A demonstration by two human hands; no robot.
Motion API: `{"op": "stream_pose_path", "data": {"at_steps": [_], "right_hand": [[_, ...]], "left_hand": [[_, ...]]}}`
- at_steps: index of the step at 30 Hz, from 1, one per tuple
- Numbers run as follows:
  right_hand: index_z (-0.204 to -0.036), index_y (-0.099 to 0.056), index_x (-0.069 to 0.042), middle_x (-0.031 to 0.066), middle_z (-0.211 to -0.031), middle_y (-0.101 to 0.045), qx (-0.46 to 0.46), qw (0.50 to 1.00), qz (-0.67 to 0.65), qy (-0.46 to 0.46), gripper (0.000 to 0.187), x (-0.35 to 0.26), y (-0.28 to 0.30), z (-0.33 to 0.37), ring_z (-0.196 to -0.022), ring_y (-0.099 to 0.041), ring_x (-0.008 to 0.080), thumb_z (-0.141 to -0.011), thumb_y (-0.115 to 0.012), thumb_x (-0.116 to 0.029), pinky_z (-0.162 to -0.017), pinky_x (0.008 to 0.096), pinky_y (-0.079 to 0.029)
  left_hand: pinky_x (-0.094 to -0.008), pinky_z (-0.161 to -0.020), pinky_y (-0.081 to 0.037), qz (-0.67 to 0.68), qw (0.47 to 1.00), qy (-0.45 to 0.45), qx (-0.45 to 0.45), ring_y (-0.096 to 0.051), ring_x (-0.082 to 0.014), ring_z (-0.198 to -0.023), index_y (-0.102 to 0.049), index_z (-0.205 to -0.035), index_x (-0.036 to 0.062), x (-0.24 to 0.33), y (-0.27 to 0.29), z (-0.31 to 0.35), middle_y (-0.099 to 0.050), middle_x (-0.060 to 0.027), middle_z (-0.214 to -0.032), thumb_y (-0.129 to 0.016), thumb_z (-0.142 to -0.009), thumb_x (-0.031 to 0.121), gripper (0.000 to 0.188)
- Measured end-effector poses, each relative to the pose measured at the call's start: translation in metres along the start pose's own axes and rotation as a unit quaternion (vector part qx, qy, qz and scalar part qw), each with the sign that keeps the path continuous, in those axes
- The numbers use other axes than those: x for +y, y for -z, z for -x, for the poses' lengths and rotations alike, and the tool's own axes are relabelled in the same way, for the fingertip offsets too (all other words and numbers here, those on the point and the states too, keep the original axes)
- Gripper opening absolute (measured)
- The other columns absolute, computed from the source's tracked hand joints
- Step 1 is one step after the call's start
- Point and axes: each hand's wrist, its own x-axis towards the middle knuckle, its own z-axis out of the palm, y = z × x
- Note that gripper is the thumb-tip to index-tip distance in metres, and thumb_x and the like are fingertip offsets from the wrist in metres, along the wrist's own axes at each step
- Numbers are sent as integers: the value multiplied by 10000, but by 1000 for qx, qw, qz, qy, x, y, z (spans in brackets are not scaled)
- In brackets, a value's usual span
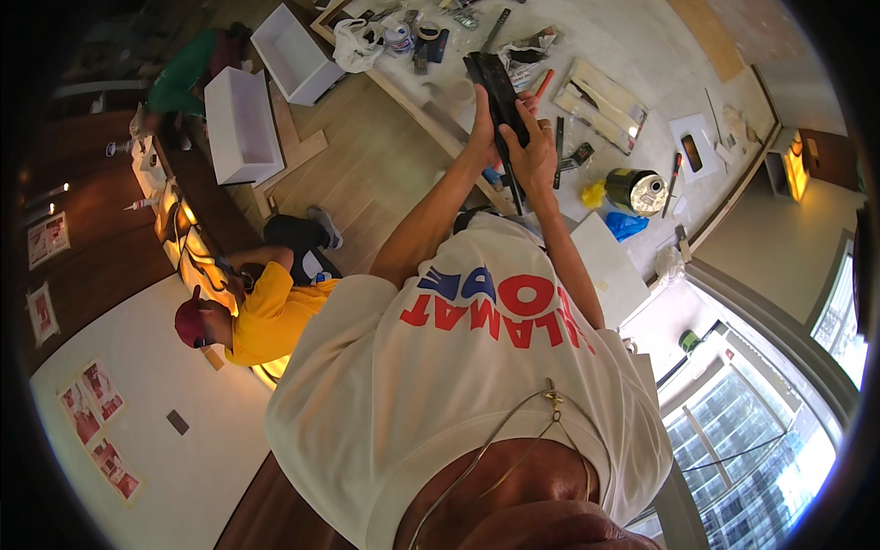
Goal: The person assembles a long black metal frame by inserting small components and securing them with tape. They handle the frame, small parts, and a roll of tape, repeatedly adjusting and taping sections while standing at a cluttered workbench.
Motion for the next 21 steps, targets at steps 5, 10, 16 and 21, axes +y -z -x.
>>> {"op": "stream_pose_path", "data": {"at_steps": [5,10,16,21], "right_hand": [[-1372,-650,-134,262,-1140,-648,10,999,33,14,514,-16,-11,-4,-1076,-641,425,-894,-744,-297,-931,479,-509],[-1363,-645,-89,243,-1268,-645,1,997,59,51,471,-22,-23,-10,-1203,-599,427,-936,-694,-283,-999,473,-482],[-1393,-555,-4,239,-1274,-630,-66,992,-79,69,564,-21,-22,18,-1179,-631,340,-908,-769,-196,-1000,379,-492],[-1332,-536,26,221,-971,-734,-184,982,10,-33,624,-25,-10,37,-853,-735,350,-881,-799,-317,-766,421,-566]], "left_hand": [[-428,-1072,-477,25,999,-17,-22,-575,-241,-1224,-537,-1329,52,-2,25,-8,-625,-107,-1228,-370,-933,814,875],[-421,-924,-555,65,997,-19,-46,-677,-246,-1013,-575,-1193,117,4,33,-12,-691,-77,-1011,-569,-1026,508,425],[-360,-737,-571,105,994,-11,-12,-662,-175,-727,-641,-966,162,27,42,-10,-665,-25,-796,-735,-930,383,242],[-410,-908,-575,150,985,-71,-50,-625,-192,-664,-622,-954,115,61,38,-11,-633,-28,-747,-767,-898,378,306]]}}
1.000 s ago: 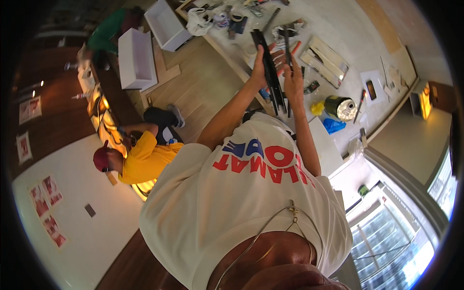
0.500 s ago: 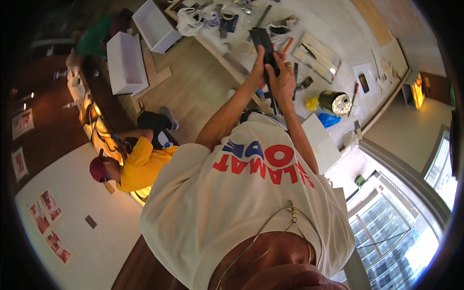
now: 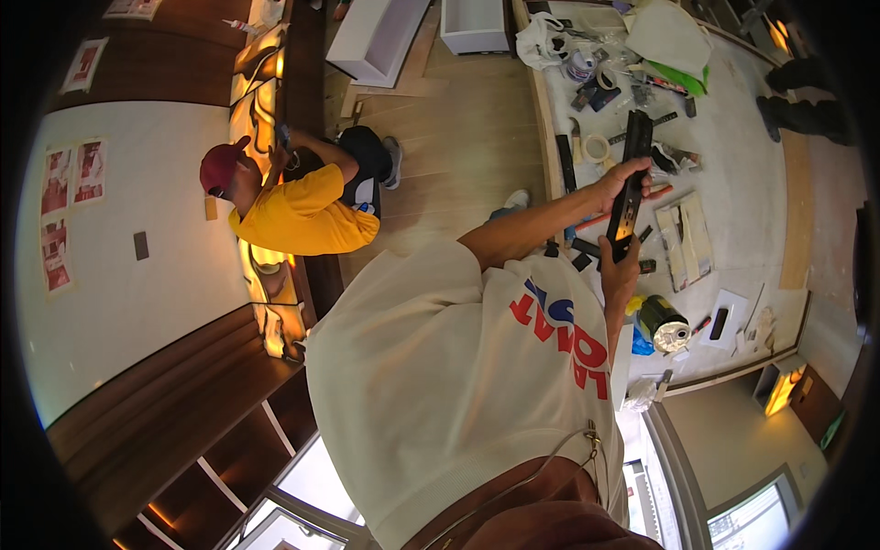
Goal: The person assembles a long black metal frame by inserting small components and securing them with tape. They handle the frame, small parts, and a roll of tape, repeatedly adjusting and taping sections while standing at a cluttered workbench.
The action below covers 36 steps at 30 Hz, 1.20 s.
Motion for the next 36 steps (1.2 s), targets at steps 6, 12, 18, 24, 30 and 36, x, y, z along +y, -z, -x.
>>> {"op": "stream_pose_path", "data": {"at_steps": [6,12,18,24,30,36], "right_hand": [[-1342,-554,-38,277,-956,-715,41,995,77,52,662,-19,-24,-31,-873,-717,437,-861,-799,-422,-750,481,-550],[-1342,-531,24,300,-1011,-709,64,995,61,37,637,-50,-48,-38,-893,-714,453,-889,-760,-360,-793,489,-557],[-1339,-542,1,291,-1072,-700,89,990,90,56,613,-69,-72,-50,-953,-702,450,-868,-769,-318,-810,477,-556],[-1380,-543,1,240,-1027,-710,57,998,21,35,642,-79,-77,-57,-938,-717,317,-934,-716,-428,-815,405,-543],[-1453,-555,-62,76,-1026,-638,-86,961,-234,-120,753,-64,-46,-71,-819,-512,112,-1060,-289,-647,-687,237,-372],[-1237,-633,-8,75,-950,-628,136,855,-487,-112,698,-46,-91,-95,-861,-599,177,-1039,-387,-631,-777,295,-499]], "left_hand": [[-480,-873,-560,-11,998,-59,-4,-661,-208,-771,-618,-1099,105,54,0,1,-633,-49,-813,-726,-927,442,394],[-448,-852,-586,-93,995,-7,38,-676,-206,-785,-474,-1393,127,92,-6,10,-666,-85,-883,-727,-920,484,644],[-419,-670,-594,-134,985,-70,82,-680,-235,-714,-569,-1220,75,114,1,11,-625,-70,-828,-792,-889,249,435],[-374,-676,-547,-134,988,-39,60,-634,-193,-711,-515,-1377,137,132,5,4,-629,-43,-811,-733,-922,198,508],[-456,-773,-592,-83,995,-52,21,-639,-186,-691,-567,-1249,121,152,26,-10,-633,-55,-803,-719,-941,199,353],[-472,-609,-536,-45,996,48,54,-612,-276,-603,-584,-790,134,164,14,-21,-577,-49,-651,-721,-926,393,323]]}}
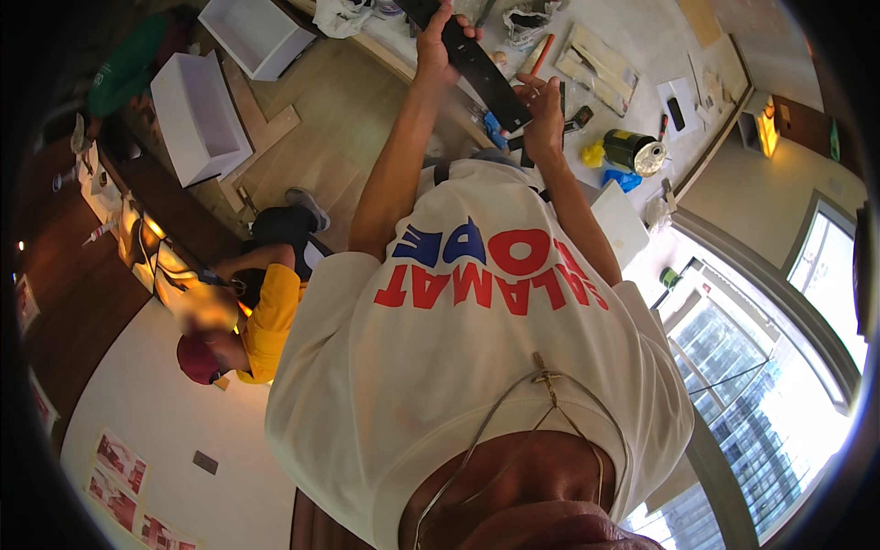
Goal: The person assembles a long black metal frame by inserting small components and securing them with tape. They handle the frame, small parts, and a roll of tape, repeatedly adjusting and taping sections while standing at a cluttered workbench.
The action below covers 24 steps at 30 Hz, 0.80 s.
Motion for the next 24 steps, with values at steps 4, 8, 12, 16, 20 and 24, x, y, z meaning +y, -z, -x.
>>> {"op": "stream_pose_path", "data": {"at_steps": [4,8,12,16,20,24], "right_hand": [[-1084,-642,-10,95,-920,-634,68,987,-145,-20,628,8,-22,-15,-830,-630,208,-1005,-463,-607,-770,336,-552],[-1018,-645,-17,92,-877,-631,79,981,-174,-37,598,-6,-45,-15,-805,-627,220,-1000,-457,-585,-770,342,-542],[-1004,-646,-23,90,-907,-627,38,984,-172,-40,614,6,-39,-29,-849,-610,228,-1003,-458,-608,-820,354,-516],[-1150,-634,-6,114,-1037,-648,-80,996,-12,-38,658,-2,-14,-35,-938,-620,221,-1025,-443,-623,-877,366,-503],[-1312,-568,12,139,-1164,-664,-154,975,162,22,681,-43,17,-65,-1007,-677,233,-1025,-487,-600,-906,376,-514],[-1296,-585,-1,117,-1159,-661,-195,962,144,124,617,-100,-11,-97,-996,-665,206,-1012,-556,-547,-882,337,-508]], "left_hand": [[-383,-569,-536,-32,991,-102,83,-620,-231,-613,-580,-774,150,2,0,-8,-583,-40,-647,-759,-879,475,385],[-362,-555,-545,-40,988,-109,100,-587,-223,-564,-541,-749,155,18,-22,6,-545,-29,-615,-772,-864,489,422],[-450,-773,-593,1,980,-200,17,-641,-189,-677,-609,-1158,128,18,-15,4,-642,-56,-780,-746,-932,272,301],[-383,-723,-566,-77,982,-169,32,-613,-179,-694,-560,-1248,141,16,-31,9,-630,-28,-779,-709,-949,333,384],[-400,-682,-582,-183,976,-117,-7,-608,-181,-606,-560,-1202,88,15,-44,14,-610,-54,-755,-728,-944,284,364],[-359,-648,-568,-337,941,-11,-14,-608,-165,-605,-579,-1195,55,4,-74,19,-606,-57,-753,-703,-959,276,346]]}}
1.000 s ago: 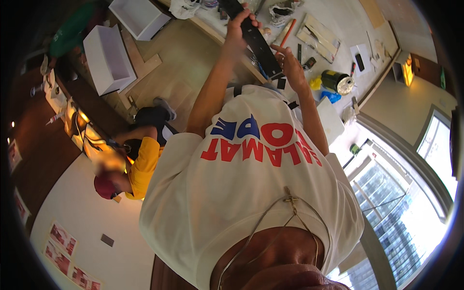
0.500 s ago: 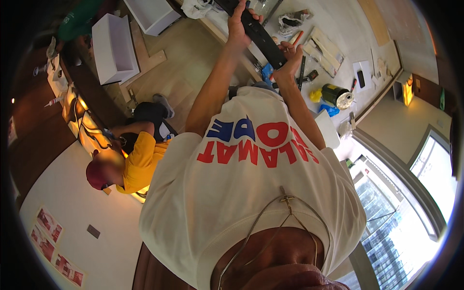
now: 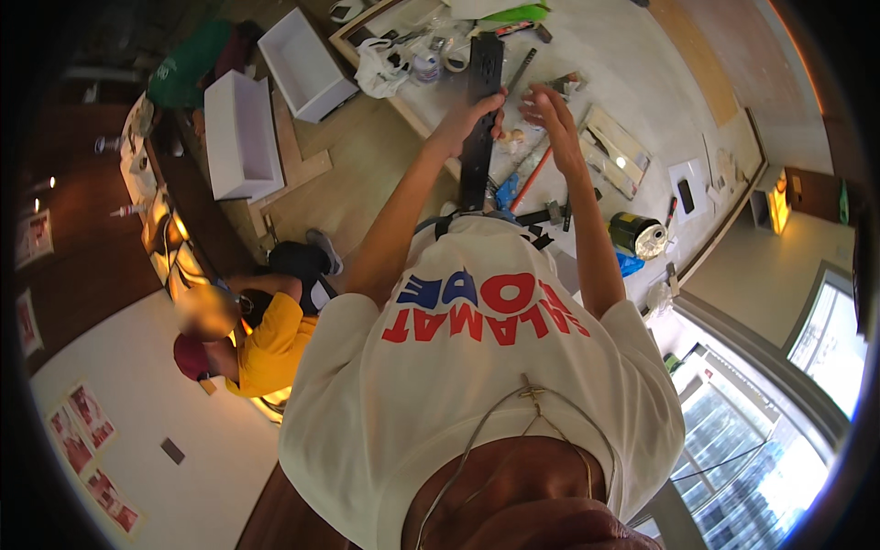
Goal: The person assembles a long black metal frame by inserting small components and securing them with tape. They handle the frame, small parts, and a roll of tape, repeatedly adjusting and taping sections while standing at a cluttered workbench.
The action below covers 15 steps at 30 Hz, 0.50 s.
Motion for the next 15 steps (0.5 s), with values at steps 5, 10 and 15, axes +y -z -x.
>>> {"op": "stream_pose_path", "data": {"at_steps": [5,10,15], "right_hand": [[-1240,-638,-26,91,-1159,-707,-60,985,-117,-113,538,19,8,-30,-885,-618,145,-996,-608,-505,-701,269,-452],[-1159,-657,-7,150,-1056,-738,-21,961,-247,-123,472,52,4,-21,-885,-705,185,-971,-690,-439,-671,302,-548],[-1164,-611,21,180,-1028,-722,-17,949,-290,-125,453,79,5,-31,-922,-723,260,-977,-701,-381,-819,383,-612]], "left_hand": [[-356,-630,-603,-94,977,153,-113,-639,-145,-697,-614,-1227,92,-34,-4,-10,-618,-33,-852,-751,-901,384,459],[-369,-730,-592,-61,968,215,-118,-661,-173,-703,-562,-1229,73,-62,6,-9,-636,-55,-859,-738,-914,388,479],[-355,-755,-582,-53,978,184,-87,-697,-201,-771,-532,-1262,57,-67,1,3,-670,-83,-909,-736,-923,374,507]]}}
